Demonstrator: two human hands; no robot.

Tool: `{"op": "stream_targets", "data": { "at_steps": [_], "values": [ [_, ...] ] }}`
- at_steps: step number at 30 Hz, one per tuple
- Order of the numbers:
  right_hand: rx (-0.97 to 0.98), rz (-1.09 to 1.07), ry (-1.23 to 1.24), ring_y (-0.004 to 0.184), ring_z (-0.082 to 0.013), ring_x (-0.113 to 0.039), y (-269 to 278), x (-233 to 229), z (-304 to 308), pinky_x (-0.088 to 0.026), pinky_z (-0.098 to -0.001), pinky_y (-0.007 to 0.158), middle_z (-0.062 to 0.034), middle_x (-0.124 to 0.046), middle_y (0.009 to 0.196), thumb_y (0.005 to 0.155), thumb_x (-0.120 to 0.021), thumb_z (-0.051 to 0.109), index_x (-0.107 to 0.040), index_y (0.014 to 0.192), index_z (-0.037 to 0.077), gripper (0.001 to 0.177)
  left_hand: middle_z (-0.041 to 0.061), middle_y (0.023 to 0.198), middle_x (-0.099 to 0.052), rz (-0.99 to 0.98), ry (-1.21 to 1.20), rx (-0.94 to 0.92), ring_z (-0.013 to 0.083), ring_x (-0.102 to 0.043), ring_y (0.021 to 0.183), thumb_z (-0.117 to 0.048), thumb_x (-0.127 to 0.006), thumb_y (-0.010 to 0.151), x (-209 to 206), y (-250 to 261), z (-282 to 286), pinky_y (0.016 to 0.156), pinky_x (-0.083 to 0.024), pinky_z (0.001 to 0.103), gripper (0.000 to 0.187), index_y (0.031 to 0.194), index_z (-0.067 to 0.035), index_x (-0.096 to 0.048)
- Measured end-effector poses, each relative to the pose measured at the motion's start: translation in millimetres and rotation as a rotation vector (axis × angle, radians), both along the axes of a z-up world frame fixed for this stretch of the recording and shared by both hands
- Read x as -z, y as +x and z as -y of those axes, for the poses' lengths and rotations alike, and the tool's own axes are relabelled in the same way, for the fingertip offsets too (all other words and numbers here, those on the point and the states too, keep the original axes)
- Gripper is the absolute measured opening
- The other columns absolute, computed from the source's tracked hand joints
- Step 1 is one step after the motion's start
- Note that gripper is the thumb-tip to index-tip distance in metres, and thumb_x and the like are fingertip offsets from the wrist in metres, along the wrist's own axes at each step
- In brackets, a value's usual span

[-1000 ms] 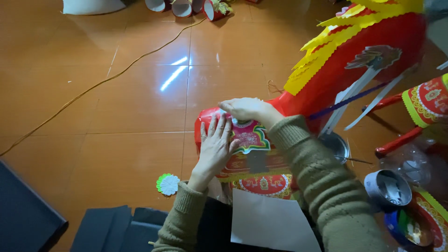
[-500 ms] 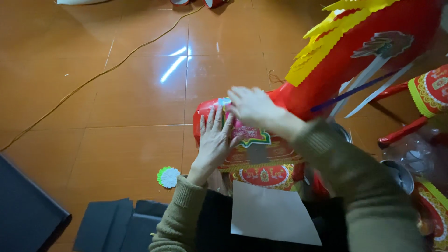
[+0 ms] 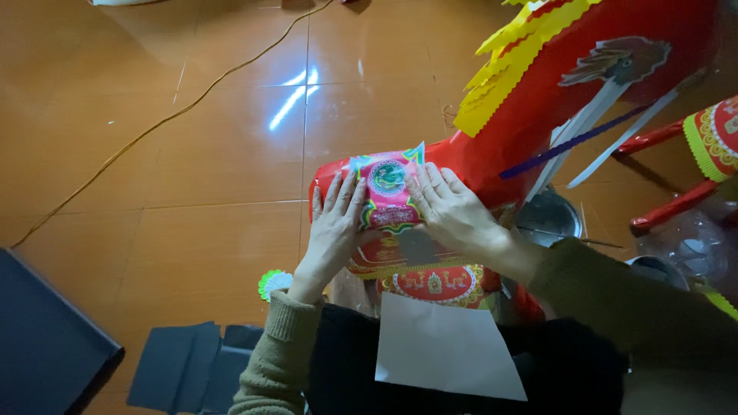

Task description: Decorating a traditional paper horse figure by gluing on colorful paper patterns and flowers.

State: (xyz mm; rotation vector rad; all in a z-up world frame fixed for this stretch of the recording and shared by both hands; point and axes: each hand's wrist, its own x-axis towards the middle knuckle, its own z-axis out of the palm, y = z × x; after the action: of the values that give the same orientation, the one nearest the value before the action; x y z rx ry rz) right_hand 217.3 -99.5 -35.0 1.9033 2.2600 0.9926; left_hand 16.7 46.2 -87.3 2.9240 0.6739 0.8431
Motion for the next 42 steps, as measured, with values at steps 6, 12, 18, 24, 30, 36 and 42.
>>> {"op": "stream_targets", "data": {
  "at_steps": [6,12,18,24,30,36,42],
  "values": [
    [0.014,0.070,-0.016,0.135,-0.0374,-0.042,7,8,13,-0.030,-0.0479,0.115,-0.0239,-0.048,0.140,0.066,-0.071,0.050,-0.038,0.144,-0.001,0.099,0.006,0.156,-0.036,0.000,-0.008,0.011,0.0291,-0.030,0.144,-0.050,-0.081,0.061,-1,-14,-5,0.114,-0.015,0.059,0.106,0.152,-0.021,-0.036],
    [-0.074,-0.097,0.060,0.120,-0.0301,-0.054,-14,-6,74,-0.040,-0.0412,0.102,-0.0147,-0.057,0.126,0.084,-0.062,0.024,-0.054,0.127,0.008,0.047,0.014,0.153,-0.037,0.046,-0.048,-0.036,0.0325,-0.033,0.142,-0.040,-0.076,0.073,-11,-60,24,0.114,-0.023,0.056,0.089,0.151,-0.022,-0.036],
    [0.577,-0.652,-0.778,0.088,-0.0164,-0.067,85,103,132,-0.049,-0.0341,0.073,0.0060,-0.068,0.095,0.082,-0.058,0.039,-0.061,0.089,0.025,0.017,0.012,0.105,-0.067,0.077,-0.600,0.388,0.0294,-0.064,0.093,-0.015,-0.068,0.087,10,-60,100,0.078,-0.049,0.040,0.023,0.108,-0.006,-0.065],
    [0.368,-2.003,-0.424,0.122,-0.0240,-0.055,133,197,126,-0.050,-0.0405,0.096,-0.0125,-0.056,0.139,0.065,-0.078,0.003,-0.040,0.144,0.012,0.088,0.010,0.137,-0.053,-0.600,-0.911,0.554,0.0286,-0.050,0.123,-0.039,-0.055,0.092,73,22,138,0.098,-0.041,0.038,0.053,0.135,-0.008,-0.050],
    [0.522,-1.580,-0.721,0.061,-0.0194,-0.060,176,147,93,-0.048,-0.0316,0.060,-0.0089,-0.064,0.066,0.063,-0.042,-0.001,-0.063,0.067,0.003,0.022,0.025,0.146,-0.037,-0.713,-0.930,0.587,0.0432,-0.045,0.126,-0.046,-0.051,0.090,228,128,167,0.097,-0.037,0.053,0.082,0.150,-0.001,-0.018],
    [0.450,-1.665,-0.473,0.043,-0.0292,-0.055,238,114,50,-0.045,-0.0359,0.044,-0.0174,-0.053,0.044,0.058,-0.044,0.002,-0.053,0.048,-0.001,0.014,0.023,0.135,-0.045,-0.214,-1.315,0.495,0.0339,-0.048,0.117,-0.028,-0.073,0.074,258,212,176,0.096,-0.038,0.044,0.092,0.145,-0.002,-0.021],
    [0.443,-1.504,-0.264,0.054,-0.0306,-0.059,293,133,6,-0.046,-0.0387,0.050,-0.0165,-0.057,0.057,0.065,-0.047,0.012,-0.056,0.063,0.003,0.013,0.020,0.115,-0.049,-0.031,-1.822,0.393,0.0338,-0.048,0.098,-0.034,-0.069,0.076,261,268,165,0.081,-0.038,0.045,0.066,0.125,-0.006,-0.034]
  ]
}}
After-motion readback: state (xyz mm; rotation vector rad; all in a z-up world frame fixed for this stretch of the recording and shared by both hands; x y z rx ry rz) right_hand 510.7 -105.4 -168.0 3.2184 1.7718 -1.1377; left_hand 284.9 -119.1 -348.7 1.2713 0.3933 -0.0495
